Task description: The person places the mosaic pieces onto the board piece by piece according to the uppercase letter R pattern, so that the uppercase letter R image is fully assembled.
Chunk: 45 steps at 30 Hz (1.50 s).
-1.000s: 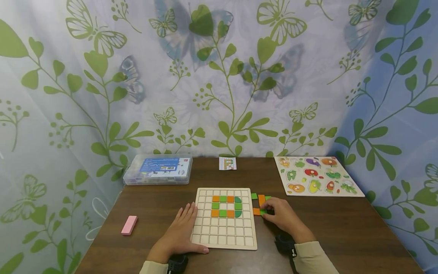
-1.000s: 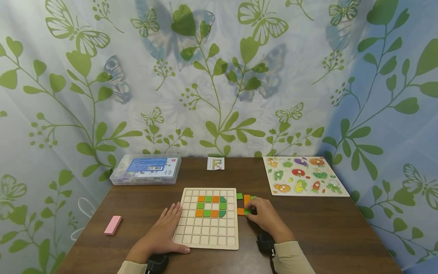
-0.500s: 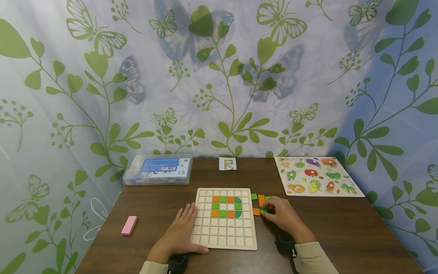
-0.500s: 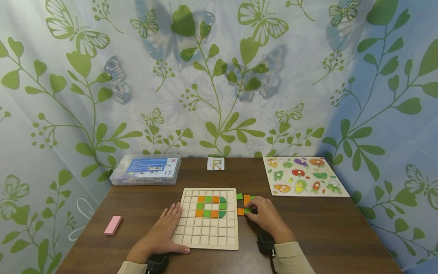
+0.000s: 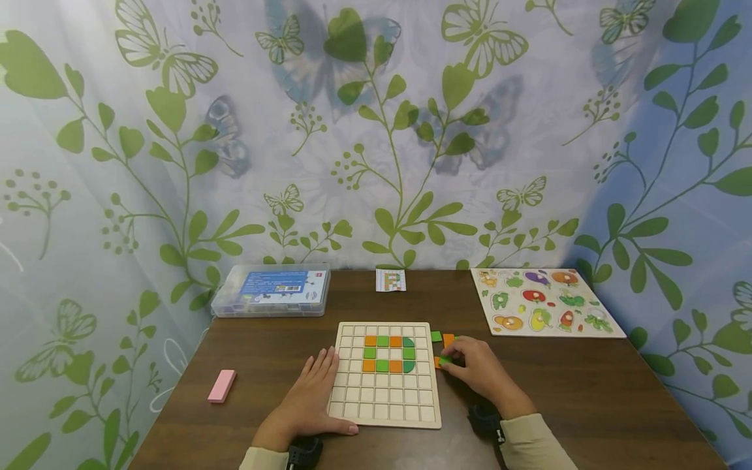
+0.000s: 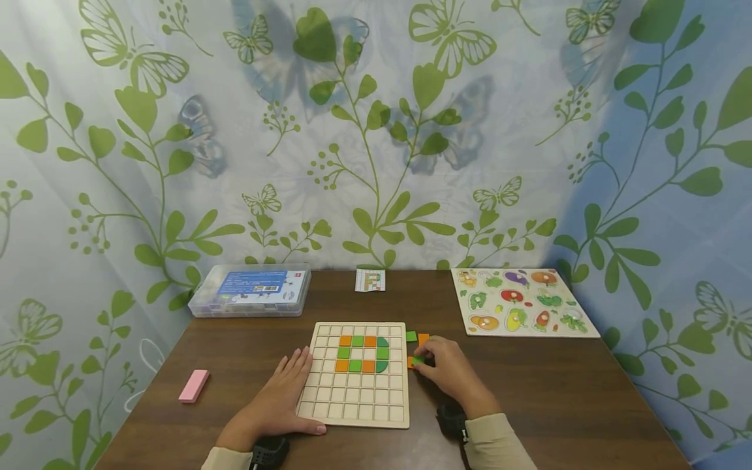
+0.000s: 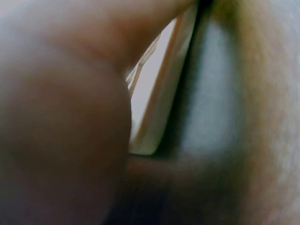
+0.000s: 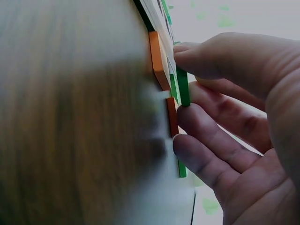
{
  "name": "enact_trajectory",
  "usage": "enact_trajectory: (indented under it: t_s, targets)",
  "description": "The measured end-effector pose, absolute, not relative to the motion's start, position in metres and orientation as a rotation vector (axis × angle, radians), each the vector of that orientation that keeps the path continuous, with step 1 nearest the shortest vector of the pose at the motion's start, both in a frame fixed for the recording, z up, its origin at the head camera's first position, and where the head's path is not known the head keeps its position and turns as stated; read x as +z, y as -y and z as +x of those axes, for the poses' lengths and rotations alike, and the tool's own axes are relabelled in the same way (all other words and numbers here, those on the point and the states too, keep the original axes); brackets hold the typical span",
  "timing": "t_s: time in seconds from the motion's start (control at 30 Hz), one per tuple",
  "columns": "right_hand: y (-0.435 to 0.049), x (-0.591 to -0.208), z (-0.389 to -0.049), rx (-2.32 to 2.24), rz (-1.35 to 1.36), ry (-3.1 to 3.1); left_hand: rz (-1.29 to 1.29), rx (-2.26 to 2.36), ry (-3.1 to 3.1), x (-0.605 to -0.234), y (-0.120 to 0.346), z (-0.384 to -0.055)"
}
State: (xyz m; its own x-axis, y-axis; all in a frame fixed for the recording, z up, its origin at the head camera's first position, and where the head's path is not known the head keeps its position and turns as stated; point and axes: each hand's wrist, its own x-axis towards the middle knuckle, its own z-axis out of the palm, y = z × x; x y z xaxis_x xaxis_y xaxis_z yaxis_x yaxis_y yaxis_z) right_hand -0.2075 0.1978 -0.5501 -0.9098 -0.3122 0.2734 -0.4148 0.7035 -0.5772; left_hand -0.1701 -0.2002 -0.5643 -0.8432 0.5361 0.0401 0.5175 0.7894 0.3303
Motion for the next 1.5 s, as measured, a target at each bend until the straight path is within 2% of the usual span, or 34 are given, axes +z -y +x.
enact_trajectory:
  t_s: [1.5]
  targets:
    - [-0.123, -0.543, -0.213, 1.104, 0.906, 2.685, 0.860, 0.499, -2.933, -0.567, 0.200, -0.171]
